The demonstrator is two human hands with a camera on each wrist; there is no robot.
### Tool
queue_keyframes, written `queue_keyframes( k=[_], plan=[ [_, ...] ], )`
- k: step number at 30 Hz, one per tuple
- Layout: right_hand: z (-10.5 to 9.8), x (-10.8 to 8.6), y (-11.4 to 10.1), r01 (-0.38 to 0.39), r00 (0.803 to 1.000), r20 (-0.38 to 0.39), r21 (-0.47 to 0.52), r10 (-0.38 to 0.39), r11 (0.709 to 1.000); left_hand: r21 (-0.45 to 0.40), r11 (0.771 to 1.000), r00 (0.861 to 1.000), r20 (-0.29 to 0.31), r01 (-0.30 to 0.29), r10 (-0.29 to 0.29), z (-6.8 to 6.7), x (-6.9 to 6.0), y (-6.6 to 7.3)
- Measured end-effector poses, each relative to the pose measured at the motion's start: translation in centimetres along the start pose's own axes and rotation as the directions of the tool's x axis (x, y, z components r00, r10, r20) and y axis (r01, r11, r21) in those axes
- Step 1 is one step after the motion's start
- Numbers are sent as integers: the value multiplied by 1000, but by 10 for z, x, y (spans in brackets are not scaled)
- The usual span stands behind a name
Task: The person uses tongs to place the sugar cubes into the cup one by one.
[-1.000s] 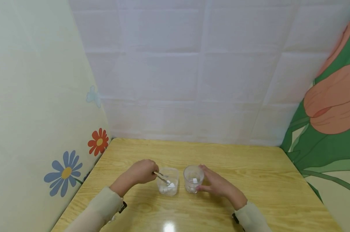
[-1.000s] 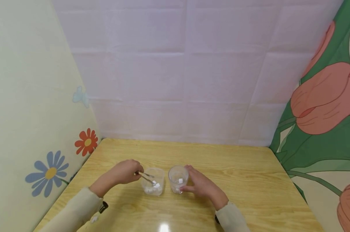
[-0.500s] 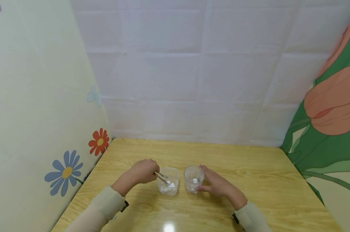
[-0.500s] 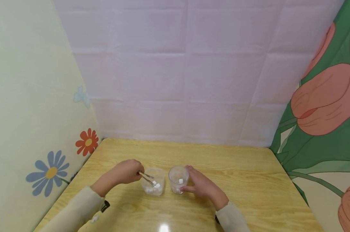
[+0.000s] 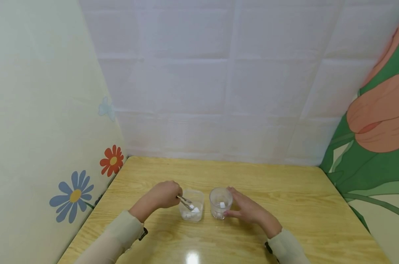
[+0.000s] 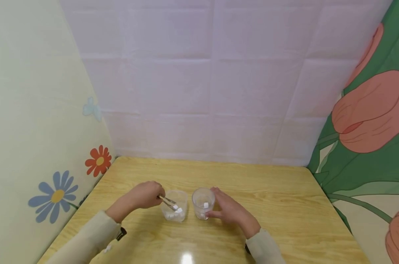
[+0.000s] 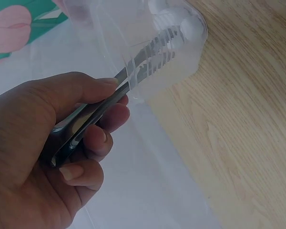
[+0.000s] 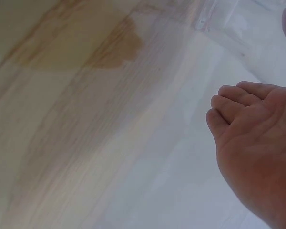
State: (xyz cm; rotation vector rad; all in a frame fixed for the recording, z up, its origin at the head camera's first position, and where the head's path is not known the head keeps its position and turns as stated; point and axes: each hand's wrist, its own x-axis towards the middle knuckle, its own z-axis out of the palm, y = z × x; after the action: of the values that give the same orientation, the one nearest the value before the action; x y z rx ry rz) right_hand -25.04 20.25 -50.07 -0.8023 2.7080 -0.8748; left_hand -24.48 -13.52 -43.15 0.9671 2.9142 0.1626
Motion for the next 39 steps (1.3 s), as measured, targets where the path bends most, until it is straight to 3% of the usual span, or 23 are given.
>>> queue_keyframes(
  k=[19, 39],
  plan=[
    [1, 1, 2, 22, 1000, -1, -2, -22, 1000, -17, 1000, 1000, 0, -21, 21, 3, 1, 1],
    [1, 1, 2, 23, 1000, -2, -6, -23, 1000, -41, 998, 996, -84, -40, 36, -8, -9, -3]
  ],
)
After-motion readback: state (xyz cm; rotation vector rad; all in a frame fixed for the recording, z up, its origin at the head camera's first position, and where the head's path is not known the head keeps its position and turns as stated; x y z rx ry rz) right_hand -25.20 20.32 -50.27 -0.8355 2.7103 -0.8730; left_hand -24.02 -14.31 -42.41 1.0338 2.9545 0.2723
